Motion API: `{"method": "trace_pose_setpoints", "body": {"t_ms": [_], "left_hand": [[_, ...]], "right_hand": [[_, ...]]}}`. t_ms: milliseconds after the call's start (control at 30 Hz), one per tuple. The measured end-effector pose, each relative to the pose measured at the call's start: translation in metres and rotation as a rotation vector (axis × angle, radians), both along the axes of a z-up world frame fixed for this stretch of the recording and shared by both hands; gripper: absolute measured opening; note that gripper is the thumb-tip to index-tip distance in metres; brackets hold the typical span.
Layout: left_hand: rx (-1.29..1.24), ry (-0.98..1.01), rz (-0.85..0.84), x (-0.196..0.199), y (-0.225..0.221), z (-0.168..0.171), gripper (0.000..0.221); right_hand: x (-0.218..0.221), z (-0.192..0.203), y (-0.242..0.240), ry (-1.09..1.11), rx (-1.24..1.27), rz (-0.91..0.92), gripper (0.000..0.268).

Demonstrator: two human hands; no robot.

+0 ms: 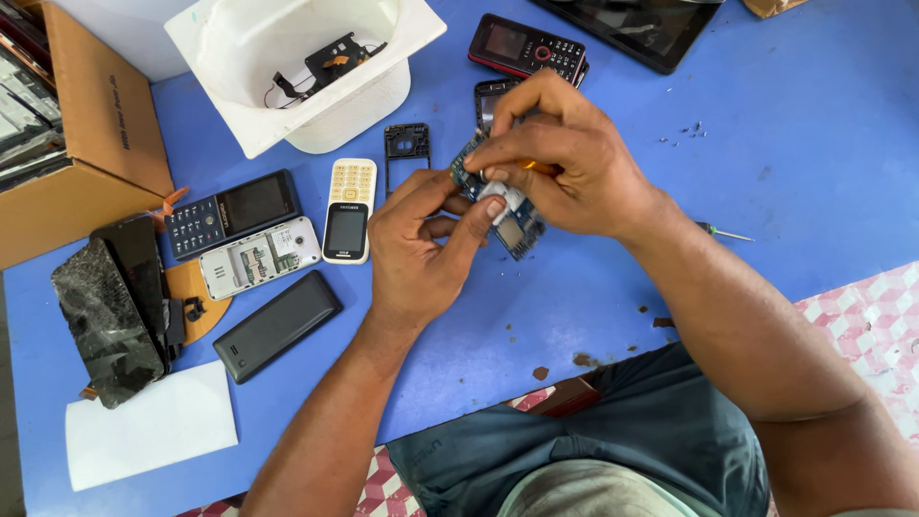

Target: The person disassembles and reassembles several mobile phones on a blue table. They remove back covers, batteries, and circuit boards, then reinsert components and snap the cases back together.

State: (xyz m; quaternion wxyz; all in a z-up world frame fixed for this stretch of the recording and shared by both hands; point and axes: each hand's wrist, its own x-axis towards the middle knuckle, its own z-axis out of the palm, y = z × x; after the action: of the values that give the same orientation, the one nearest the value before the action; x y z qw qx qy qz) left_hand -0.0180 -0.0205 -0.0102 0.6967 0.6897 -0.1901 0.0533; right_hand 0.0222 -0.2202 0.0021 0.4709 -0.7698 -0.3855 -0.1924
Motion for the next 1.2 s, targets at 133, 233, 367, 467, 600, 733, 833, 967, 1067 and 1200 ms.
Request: {"method": "trace_pose_setpoints", "body": {"t_ms": [133, 233, 367, 467, 600, 733, 833, 967, 1067, 1200], "left_hand": [[-0.023, -0.034, 0.012, 0.005, 0.001, -0.004, 0.026], [0.011, -0.065, 0.030, 0.004, 0.003, -0.005, 0.025], [-0.024, -0.084, 0.065, 0.004, 0.000, -0.005, 0.033], [-0.053, -0.082, 0.132, 0.005, -0.002, -0.006, 0.034], [-0.114, -0.116, 0.099, 0.004, 0.003, -0.010, 0.028], [-0.242, -0.036, -0.006, 0.000, 0.006, -0.016, 0.024], [-0.317, -0.029, -0.032, 0.000, 0.004, -0.019, 0.023], [-0.390, -0.004, -0.044, 0.001, 0.005, -0.018, 0.023], [-0.388, 0.013, -0.030, 0.001, 0.005, -0.016, 0.021], [-0.409, 0.031, -0.046, -0.002, 0.002, -0.013, 0.021]], "right_hand": [[-0.004, 0.002, 0.009, -0.056, 0.012, -0.122, 0.032], [-0.006, 0.002, 0.008, -0.081, 0.022, -0.162, 0.037], [-0.004, -0.005, 0.005, 0.308, 0.075, -0.140, 0.038], [-0.002, -0.013, 0.003, 0.223, 0.109, -0.111, 0.036], [0.000, -0.020, -0.002, 0.168, 0.160, -0.039, 0.035], [0.003, -0.022, -0.003, 0.318, 0.292, 0.063, 0.035], [0.001, -0.024, 0.000, 0.366, 0.328, 0.078, 0.035], [-0.001, -0.026, 0.007, 0.497, 0.390, 0.076, 0.033], [-0.001, -0.028, 0.012, 0.384, 0.340, 0.141, 0.025], [-0.004, -0.024, 0.006, 0.526, 0.328, 0.306, 0.040]]}}
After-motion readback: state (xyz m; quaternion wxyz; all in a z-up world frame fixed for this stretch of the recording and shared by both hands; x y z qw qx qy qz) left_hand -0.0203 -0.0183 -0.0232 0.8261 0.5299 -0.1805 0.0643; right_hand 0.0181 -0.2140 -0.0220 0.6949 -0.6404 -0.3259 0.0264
